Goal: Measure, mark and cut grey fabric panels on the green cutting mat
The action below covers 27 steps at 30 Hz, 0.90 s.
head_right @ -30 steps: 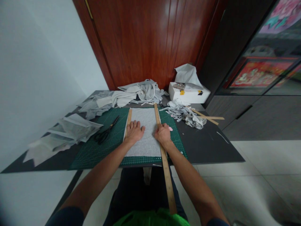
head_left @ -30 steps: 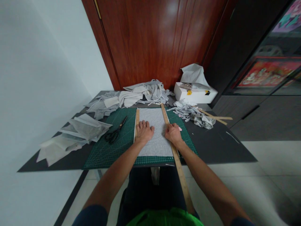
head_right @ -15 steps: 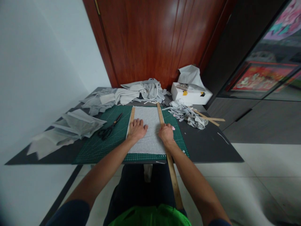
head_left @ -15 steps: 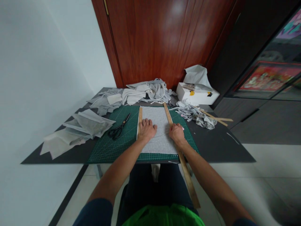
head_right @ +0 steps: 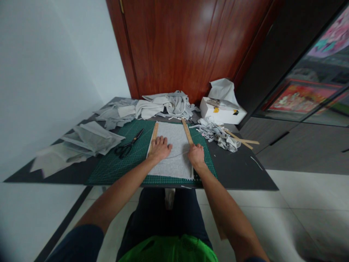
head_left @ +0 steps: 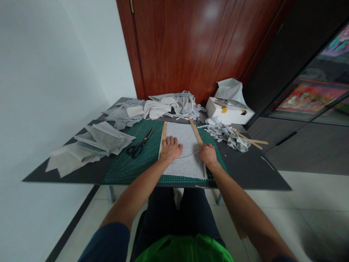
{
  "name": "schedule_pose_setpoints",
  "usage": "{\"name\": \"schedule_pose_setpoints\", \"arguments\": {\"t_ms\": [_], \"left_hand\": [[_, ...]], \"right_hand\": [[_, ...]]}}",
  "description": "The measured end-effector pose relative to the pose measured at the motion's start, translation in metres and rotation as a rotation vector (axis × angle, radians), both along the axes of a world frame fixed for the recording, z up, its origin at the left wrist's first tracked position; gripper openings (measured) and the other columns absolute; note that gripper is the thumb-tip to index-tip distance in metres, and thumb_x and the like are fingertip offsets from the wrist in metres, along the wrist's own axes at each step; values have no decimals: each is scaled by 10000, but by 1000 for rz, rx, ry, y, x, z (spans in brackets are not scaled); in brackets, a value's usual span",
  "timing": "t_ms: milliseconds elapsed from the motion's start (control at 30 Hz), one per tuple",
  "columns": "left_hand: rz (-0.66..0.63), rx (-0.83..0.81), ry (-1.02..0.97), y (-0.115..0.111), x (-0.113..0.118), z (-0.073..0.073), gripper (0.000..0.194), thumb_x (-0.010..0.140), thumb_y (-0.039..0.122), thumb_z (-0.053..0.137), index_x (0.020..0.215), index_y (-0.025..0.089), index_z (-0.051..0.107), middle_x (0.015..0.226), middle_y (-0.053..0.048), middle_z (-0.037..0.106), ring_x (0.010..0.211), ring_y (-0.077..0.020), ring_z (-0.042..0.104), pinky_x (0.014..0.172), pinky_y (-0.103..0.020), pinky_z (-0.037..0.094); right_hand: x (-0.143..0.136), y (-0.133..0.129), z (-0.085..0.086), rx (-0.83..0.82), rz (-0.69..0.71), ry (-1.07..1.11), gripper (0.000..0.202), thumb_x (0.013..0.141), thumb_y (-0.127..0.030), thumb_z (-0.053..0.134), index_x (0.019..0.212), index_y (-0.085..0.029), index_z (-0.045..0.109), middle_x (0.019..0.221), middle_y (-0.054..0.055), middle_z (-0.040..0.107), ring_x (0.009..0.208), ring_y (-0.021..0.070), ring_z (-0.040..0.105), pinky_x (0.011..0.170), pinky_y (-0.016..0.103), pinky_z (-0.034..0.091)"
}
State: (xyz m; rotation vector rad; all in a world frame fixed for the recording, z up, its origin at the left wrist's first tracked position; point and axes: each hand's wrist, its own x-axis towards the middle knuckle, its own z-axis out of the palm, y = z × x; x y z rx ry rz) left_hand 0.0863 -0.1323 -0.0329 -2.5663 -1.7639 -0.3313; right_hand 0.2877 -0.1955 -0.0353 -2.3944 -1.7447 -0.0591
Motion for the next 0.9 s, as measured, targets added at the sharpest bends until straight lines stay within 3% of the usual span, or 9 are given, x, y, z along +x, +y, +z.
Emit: {"name": "schedule_pose_setpoints", "arguments": {"t_ms": [400,667,800,900], "left_hand": [[-199,-2,43,21,-27,-10,612,1051,477,350,1537,121,463,1631,-219,430,1506,-395,349,1208,-596,248],[-504,-84,111,41,-65,-4,644,1013,537,497,1581,239,451,1681,-112,412,1568,-296,332,1273,-478,200],[-644,-129,86,51,-81,2,638,944,499,636,1527,258,539,1655,-87,462,1552,-278,374,1276,-431,222],[-630,-80,7,49,-76,7,477,946,402,635,1402,265,651,1545,-77,591,1473,-252,483,1250,-404,288]], "right_hand": [[29,-4,11,13,-120,-5,381,978,-204,493,1291,-173,708,1234,222,643,1185,357,570,904,440,478],[59,5,0,57,-218,15,409,963,-390,672,1313,-178,660,1316,214,613,1245,370,518,936,461,418],[71,10,-2,40,-249,23,524,918,-491,738,1317,-162,653,1318,226,617,1250,384,524,947,472,412],[78,15,-4,31,-264,20,579,882,-541,770,1302,-157,663,1318,235,617,1235,388,531,938,472,413]]}}
